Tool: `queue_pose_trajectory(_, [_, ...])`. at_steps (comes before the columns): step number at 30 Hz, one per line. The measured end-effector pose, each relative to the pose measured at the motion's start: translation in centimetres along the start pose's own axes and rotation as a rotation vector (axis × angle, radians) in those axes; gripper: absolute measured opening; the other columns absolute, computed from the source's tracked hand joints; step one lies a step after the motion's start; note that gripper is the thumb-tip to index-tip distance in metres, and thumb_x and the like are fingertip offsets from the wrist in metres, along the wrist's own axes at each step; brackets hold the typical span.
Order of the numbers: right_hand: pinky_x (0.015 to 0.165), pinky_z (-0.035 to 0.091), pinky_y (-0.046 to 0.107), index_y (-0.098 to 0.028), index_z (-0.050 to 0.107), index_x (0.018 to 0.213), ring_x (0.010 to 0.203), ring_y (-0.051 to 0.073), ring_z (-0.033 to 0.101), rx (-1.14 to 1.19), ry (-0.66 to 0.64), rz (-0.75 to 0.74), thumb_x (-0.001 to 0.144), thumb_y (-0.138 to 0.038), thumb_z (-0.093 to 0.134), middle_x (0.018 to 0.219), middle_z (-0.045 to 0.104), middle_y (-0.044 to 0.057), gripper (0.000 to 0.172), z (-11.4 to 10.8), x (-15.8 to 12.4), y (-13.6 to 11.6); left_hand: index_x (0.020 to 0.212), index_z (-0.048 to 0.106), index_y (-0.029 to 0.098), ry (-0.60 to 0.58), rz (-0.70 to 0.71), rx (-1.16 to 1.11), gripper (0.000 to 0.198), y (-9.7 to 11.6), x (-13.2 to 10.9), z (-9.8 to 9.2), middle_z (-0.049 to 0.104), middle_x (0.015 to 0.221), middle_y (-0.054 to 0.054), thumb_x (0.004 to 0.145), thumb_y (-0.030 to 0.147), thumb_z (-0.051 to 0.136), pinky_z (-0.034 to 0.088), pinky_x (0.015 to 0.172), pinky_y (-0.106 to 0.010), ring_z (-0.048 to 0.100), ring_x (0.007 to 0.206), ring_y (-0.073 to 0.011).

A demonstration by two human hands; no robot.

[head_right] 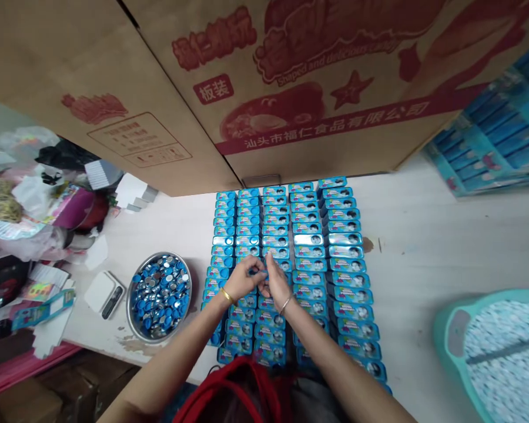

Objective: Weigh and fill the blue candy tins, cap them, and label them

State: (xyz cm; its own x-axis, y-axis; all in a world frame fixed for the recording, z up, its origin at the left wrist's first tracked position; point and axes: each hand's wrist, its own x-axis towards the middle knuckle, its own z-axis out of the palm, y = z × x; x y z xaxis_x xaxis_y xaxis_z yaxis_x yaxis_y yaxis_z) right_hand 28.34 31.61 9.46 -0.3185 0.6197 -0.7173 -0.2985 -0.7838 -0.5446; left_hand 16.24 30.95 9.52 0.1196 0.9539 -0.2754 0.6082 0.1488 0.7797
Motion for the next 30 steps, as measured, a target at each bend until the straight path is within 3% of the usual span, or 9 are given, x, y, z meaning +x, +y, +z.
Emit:
queue_pose_trajectory(3, [0.03, 0.024, 0.016, -0.021, 0.052, 0.101, 0.038, 0.009, 0.043, 0.129, -0.021, 0.023, 0.078, -0.065, 0.047, 0.051, 0.052, -0.004, 0.05, 0.2, -0.3, 0.0, 0.085, 0.057, 0.018, 0.073, -0.221, 0.174, 0.008, -0.2, 1.0, -0.5, 0.061, 0.078, 0.0, 0.08, 0.023, 0.052, 0.045, 0.069, -0.022, 0.057, 0.072, -0.0116])
queue_pose_trajectory(7, [0.034, 0.033, 0.018, -0.019, 0.053, 0.095, 0.046, 0.011, 0.049, 0.342, -0.014, 0.105, 0.084, -0.058, 0.041, 0.058, 0.057, 0.001, 0.042, -0.6, -0.6, -0.4, 0.086, 0.061, 0.019, 0.007, -0.477, 0.528, 0.014, -0.5, 4.6, -2.2, 0.067, 0.087, -0.005, 0.081, 0.029, 0.054, 0.045, 0.072, -0.025, 0.062, 0.083, -0.0171])
queue_pose_trajectory(12, [0.036, 0.035, 0.02, -0.019, 0.056, 0.093, 0.05, 0.013, 0.05, 0.396, 0.0, 0.123, 0.088, -0.054, 0.037, 0.061, 0.059, 0.002, 0.04, -1.7, -0.6, -0.4, 0.082, 0.067, 0.015, -0.109, -0.565, 0.647, 0.025, -0.8, 7.4, -2.6, 0.068, 0.096, -0.015, 0.073, 0.039, 0.064, 0.047, 0.076, -0.033, 0.063, 0.093, -0.0278])
queue_pose_trajectory(20, [0.042, 0.04, 0.026, -0.022, 0.054, 0.09, 0.059, 0.016, 0.054, 0.318, 0.045, 0.05, 0.081, -0.065, 0.039, 0.068, 0.058, 0.002, 0.046, -1.3, -0.7, -0.3, 0.094, 0.068, 0.015, -0.111, -0.54, 0.738, 0.036, -0.6, 6.7, -2.3, 0.066, 0.102, -0.017, 0.08, 0.047, 0.057, 0.047, 0.08, -0.035, 0.062, 0.099, -0.0289])
queue_pose_trajectory(24, [0.047, 0.043, 0.028, -0.023, 0.053, 0.092, 0.065, 0.018, 0.057, 0.344, 0.101, 0.024, 0.082, -0.067, 0.032, 0.075, 0.06, 0.003, 0.05, -1.3, -1.5, -0.5, 0.098, 0.064, 0.017, -0.094, -0.422, 0.681, 0.033, 1.5, 4.3, -2.7, 0.066, 0.098, -0.011, 0.084, 0.045, 0.053, 0.046, 0.079, -0.03, 0.062, 0.095, -0.0232])
queue_pose_trajectory(27, [0.05, 0.045, 0.028, -0.023, 0.053, 0.092, 0.065, 0.017, 0.058, 0.411, 0.131, 0.022, 0.081, -0.069, 0.029, 0.074, 0.061, 0.003, 0.052, -1.2, -2.1, -0.5, 0.112, 0.056, 0.022, -0.152, -0.068, 0.449, 0.035, 3.2, 0.5, -2.2, 0.063, 0.101, -0.004, 0.083, 0.041, 0.055, 0.046, 0.08, -0.024, 0.06, 0.091, -0.0153])
queue_pose_trajectory(30, [0.051, 0.046, 0.029, -0.023, 0.052, 0.091, 0.063, 0.018, 0.058, 0.401, 0.123, 0.022, 0.078, -0.072, 0.032, 0.07, 0.06, 0.001, 0.055, -0.9, -2.6, -0.5, 0.112, 0.056, 0.022, -0.176, 0.293, 0.271, 0.033, 3.8, -3.2, -0.9, 0.059, 0.105, -0.005, 0.08, 0.03, 0.057, 0.043, 0.086, -0.027, 0.055, 0.096, -0.0166])
